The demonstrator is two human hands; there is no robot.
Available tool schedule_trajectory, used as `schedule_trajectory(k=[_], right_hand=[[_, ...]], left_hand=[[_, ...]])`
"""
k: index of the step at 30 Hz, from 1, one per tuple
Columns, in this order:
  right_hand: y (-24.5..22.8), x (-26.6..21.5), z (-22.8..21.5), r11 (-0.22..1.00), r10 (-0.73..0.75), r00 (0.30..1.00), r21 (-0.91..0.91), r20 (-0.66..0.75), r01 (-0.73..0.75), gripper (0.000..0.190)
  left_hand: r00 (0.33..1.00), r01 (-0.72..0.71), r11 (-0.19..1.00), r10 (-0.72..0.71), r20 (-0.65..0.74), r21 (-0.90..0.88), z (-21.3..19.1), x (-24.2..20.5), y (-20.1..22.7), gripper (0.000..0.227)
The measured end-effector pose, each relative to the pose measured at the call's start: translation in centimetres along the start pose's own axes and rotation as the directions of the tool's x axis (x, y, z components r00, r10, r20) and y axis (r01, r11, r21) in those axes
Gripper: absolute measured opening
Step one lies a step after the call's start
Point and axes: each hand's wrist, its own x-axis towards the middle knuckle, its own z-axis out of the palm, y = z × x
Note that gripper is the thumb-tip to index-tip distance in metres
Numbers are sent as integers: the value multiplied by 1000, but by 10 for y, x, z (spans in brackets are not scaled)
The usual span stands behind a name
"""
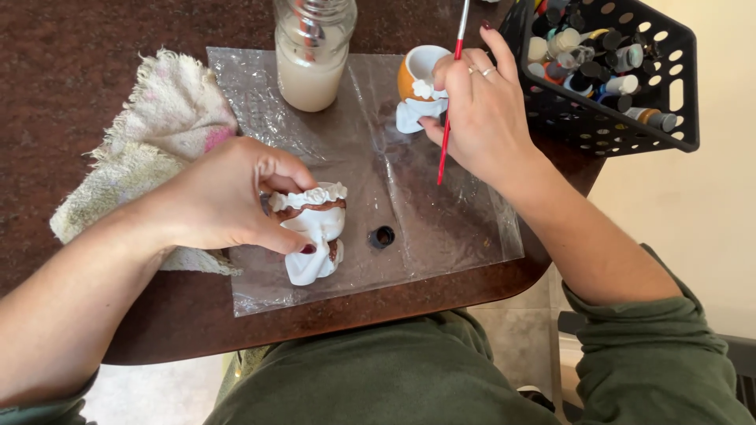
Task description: Painting a small ceramic figure with brown paint using a fine brush.
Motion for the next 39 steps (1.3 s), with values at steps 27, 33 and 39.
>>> schedule_trajectory(k=[27, 33, 39], right_hand=[[-6, -198, -126, 782, 526, 746, 576, -408, -236, 16], [-58, -207, -97, 804, 557, 574, 563, -600, -191, 40], [-111, -124, -65, 288, 649, 736, 958, -194, -1, 26]], left_hand=[[998, -45, 997, 47, -35, 66, 0, -2, -7, 65], [981, -185, 981, 188, -43, 65, -1, -4, -2, 53], [988, -151, 985, 149, 27, 84, -5, -6, 12, 34]])
